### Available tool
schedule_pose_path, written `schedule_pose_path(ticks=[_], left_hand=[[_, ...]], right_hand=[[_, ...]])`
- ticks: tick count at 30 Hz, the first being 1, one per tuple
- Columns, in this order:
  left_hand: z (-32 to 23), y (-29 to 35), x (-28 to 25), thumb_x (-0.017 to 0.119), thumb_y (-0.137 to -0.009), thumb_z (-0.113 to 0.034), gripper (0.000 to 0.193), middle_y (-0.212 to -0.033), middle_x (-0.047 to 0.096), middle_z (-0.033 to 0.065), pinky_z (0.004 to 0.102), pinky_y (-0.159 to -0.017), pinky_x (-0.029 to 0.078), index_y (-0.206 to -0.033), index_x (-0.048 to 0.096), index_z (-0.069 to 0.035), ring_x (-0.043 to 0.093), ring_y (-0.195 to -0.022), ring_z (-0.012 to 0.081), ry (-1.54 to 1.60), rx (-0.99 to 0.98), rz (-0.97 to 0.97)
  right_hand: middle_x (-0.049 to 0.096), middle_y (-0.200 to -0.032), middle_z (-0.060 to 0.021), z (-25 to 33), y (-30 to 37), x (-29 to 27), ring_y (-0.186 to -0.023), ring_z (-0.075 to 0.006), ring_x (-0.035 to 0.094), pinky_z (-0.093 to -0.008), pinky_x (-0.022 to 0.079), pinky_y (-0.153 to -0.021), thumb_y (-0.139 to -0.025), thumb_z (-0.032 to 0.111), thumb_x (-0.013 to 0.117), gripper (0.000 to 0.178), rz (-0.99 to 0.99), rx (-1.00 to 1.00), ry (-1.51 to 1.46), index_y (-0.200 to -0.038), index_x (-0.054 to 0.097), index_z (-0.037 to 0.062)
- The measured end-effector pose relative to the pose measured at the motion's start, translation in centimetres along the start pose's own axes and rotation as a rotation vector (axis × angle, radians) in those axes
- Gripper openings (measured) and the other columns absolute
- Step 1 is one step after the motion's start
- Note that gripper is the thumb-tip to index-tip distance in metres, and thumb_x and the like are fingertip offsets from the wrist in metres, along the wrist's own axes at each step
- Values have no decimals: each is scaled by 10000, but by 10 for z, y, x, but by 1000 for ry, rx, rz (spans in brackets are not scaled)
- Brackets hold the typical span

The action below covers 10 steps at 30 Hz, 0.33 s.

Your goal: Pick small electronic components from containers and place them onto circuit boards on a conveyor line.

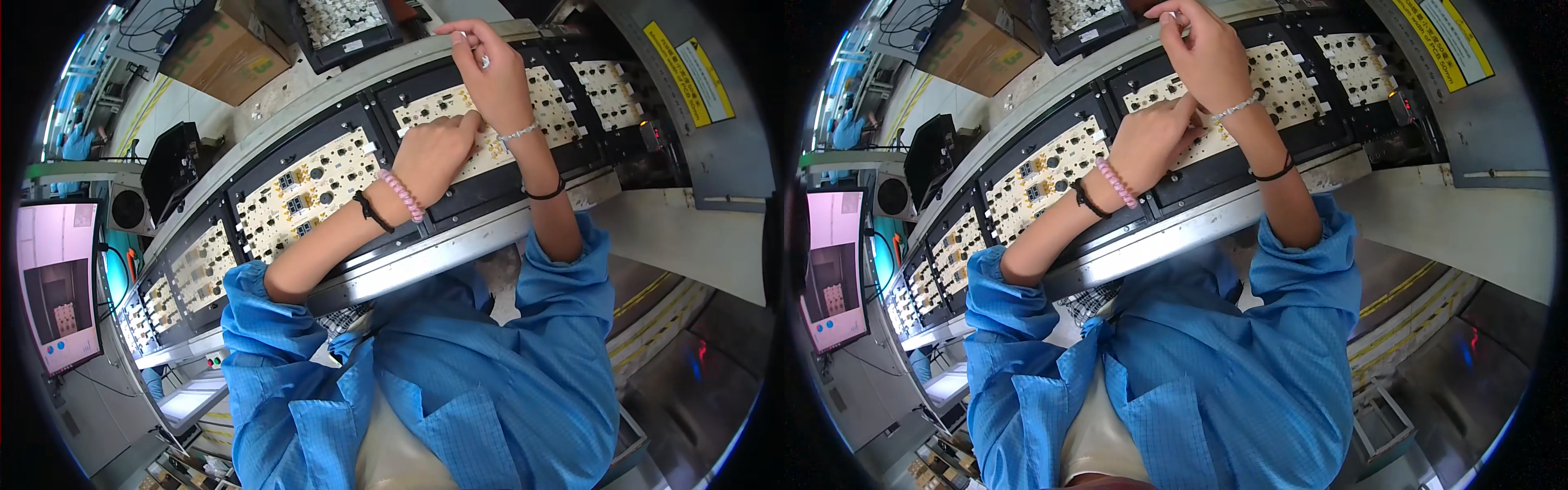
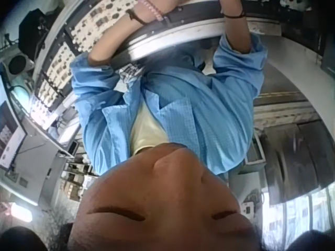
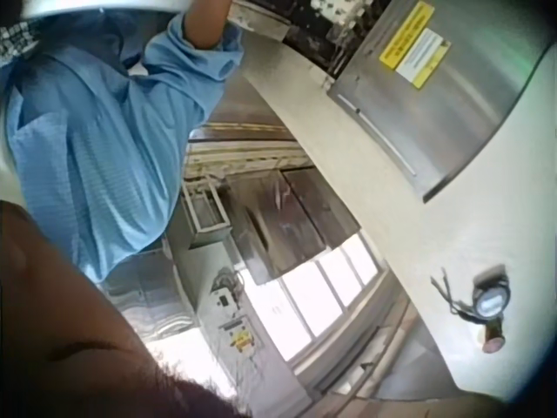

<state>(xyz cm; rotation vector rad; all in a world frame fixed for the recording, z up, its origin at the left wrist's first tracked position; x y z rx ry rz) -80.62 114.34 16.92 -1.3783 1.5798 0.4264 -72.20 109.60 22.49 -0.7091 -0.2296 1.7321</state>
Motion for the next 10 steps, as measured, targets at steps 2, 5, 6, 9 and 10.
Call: schedule_pose_path(ticks=[2, 5, 6, 9, 10], left_hand=[[2, 5, -27, 615, -872, -182, 171, -860, 655, 105, 377, -642, 524, -1005, 567, -85, 661, -791, 286, 36, 5, -58], [44, 24, -91, 621, -881, -207, 131, -928, 667, 79, 368, -665, 523, -979, 630, -119, 662, -801, 280, -13, -157, -81], [73, 36, -112, 611, -892, -195, 151, -956, 667, 91, 367, -661, 522, -1022, 623, -118, 663, -802, 279, -49, -141, -113], [181, 99, -195, 627, -869, -116, 187, -1020, 643, 82, 368, -696, 518, -1053, 599, -117, 670, -836, 260, -365, -315, -324], [227, 129, -226, 642, -850, -91, 189, -1044, 627, 87, 365, -717, 517, -1032, 597, -117, 673, -907, 225, -579, -369, -360]], right_hand=[[459, -620, 52, -2, 2, 2, -549, -13, 351, -202, 300, -488, -969, 104, 515, 184, 21, -6, 28, -1078, 659, 69], [589, -767, 20, -6, 9, 8, -575, -21, 385, -202, 328, -519, -967, 87, 500, 213, 86, -54, 85, -1123, 645, 80], [626, -823, 7, -5, 13, 12, -582, -23, 396, -203, 335, -526, -965, 81, 498, 222, 119, -38, 92, -1135, 641, 84], [654, -902, -18, -11, 22, 35, -681, -42, 526, -194, 388, -584, -962, 55, 517, 262, 320, 91, 25, -1214, 588, 69], [654, -902, -18, -7, 18, 48, -681, -42, 526, -194, 388, -584, -962, 55, 517, 262, 335, 76, 10, -1214, 588, 69]])
Point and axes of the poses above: each hand's wrist, its own y-axis away from the middle knuckle, its own x-axis out of the palm, z = x × y, the point moved 9 cm from there along -y, towards the middle knuckle
